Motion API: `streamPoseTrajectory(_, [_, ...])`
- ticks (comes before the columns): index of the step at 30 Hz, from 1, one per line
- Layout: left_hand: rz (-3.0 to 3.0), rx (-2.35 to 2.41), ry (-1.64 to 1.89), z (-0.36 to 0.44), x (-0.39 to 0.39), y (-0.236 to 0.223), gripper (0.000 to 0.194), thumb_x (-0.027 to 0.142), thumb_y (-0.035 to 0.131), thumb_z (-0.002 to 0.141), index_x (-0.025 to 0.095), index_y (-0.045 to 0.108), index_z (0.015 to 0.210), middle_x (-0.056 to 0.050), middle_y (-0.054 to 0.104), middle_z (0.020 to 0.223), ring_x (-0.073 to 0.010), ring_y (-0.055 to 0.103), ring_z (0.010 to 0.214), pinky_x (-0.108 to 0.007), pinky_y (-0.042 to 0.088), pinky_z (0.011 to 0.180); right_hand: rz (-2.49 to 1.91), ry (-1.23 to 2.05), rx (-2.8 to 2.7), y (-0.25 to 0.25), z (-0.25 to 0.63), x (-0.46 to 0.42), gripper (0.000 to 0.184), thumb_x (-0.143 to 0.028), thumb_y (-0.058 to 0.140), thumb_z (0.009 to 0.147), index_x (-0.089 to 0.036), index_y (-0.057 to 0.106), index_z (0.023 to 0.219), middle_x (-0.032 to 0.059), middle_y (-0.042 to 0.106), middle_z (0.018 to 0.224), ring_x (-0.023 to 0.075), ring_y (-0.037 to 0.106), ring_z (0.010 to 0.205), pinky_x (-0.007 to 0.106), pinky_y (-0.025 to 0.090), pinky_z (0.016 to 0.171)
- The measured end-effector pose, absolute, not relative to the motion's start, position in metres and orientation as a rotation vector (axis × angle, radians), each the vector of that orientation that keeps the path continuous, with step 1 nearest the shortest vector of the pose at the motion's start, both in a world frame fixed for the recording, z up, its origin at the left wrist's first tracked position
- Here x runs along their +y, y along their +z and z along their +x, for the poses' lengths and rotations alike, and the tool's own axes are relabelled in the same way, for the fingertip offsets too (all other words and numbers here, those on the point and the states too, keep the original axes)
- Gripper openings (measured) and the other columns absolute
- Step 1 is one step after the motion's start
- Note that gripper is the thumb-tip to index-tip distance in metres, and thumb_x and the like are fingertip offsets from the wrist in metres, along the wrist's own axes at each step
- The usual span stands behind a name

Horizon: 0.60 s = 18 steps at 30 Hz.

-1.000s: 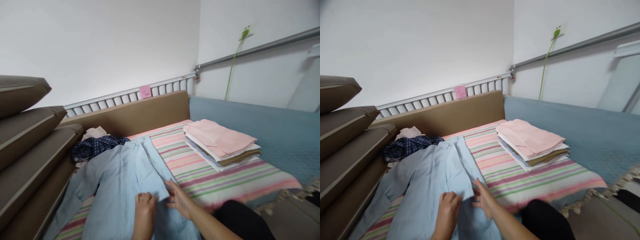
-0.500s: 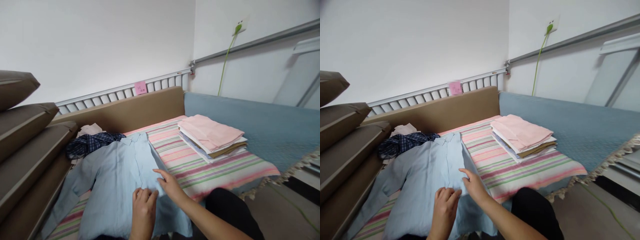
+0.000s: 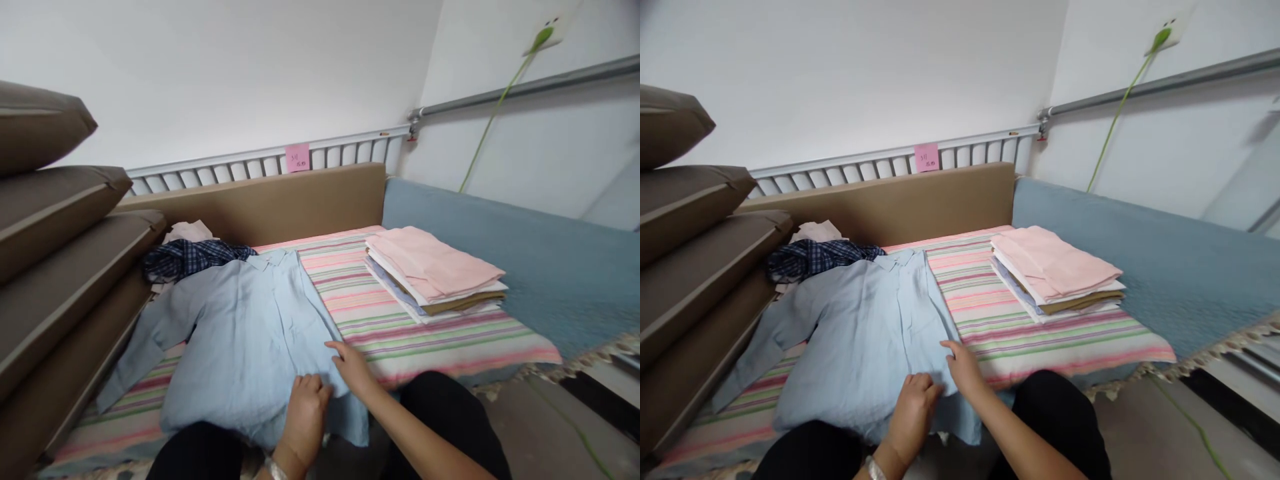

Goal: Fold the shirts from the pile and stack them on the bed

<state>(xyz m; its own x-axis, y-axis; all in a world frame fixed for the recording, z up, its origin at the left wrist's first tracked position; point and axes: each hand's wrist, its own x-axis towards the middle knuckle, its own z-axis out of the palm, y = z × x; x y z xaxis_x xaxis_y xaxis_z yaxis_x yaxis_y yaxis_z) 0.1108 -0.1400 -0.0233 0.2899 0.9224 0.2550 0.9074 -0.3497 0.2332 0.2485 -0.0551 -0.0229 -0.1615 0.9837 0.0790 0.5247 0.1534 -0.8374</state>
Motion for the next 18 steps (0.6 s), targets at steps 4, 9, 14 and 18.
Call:
streamPoseTrajectory(4, [2.347,1.648,0.472,0.105,-0.145,-0.028,0.015,0.025,0.054,0.084,0.028,0.066,0.092,-0.001,0.062,0.09,-0.019,0.055,0.085,-0.037,0.042,0.08,-1.623,0.773,-1.934,-0.034,0.258,-0.058,0.045,-0.007,0.043,0.072,-0.017,0.064,0.11,0.0072,0.07,0.09,0.0199,0.065,0.084,0.033,0.05,0.08])
streamPoseTrajectory(9, [2.363,1.607,0.569,0.087,-0.136,-0.037,0.05,0.04,0.057,0.08,0.032,0.046,0.128,-0.005,0.048,0.136,-0.0265,0.04,0.126,-0.048,0.035,0.103,-1.426,0.328,-2.136,-0.022,0.245,-0.058,0.041,-0.024,0.043,0.085,-0.017,0.056,0.124,0.0137,0.053,0.131,0.0257,0.047,0.121,0.042,0.038,0.1])
streamPoseTrajectory(14, [2.543,1.481,0.381,0.073,-0.128,-0.062,0.083,0.045,0.061,0.076,0.028,0.016,0.143,-0.011,0.024,0.15,-0.0307,0.019,0.138,-0.057,0.026,0.108,-1.282,0.278,-2.398,-0.042,0.227,-0.058,0.044,-0.039,0.038,0.091,-0.031,0.045,0.133,0.0044,0.035,0.146,0.0246,0.027,0.135,0.049,0.026,0.109])
streamPoseTrajectory(18, [2.476,1.372,0.553,0.067,-0.136,-0.053,0.078,0.049,0.061,0.075,0.03,0.024,0.141,-0.007,0.03,0.148,-0.0276,0.022,0.138,-0.055,0.024,0.11,-1.281,0.249,-2.492,-0.065,0.229,-0.053,0.045,-0.04,0.037,0.091,-0.032,0.042,0.135,0.0033,0.032,0.146,0.0238,0.025,0.136,0.049,0.022,0.11])
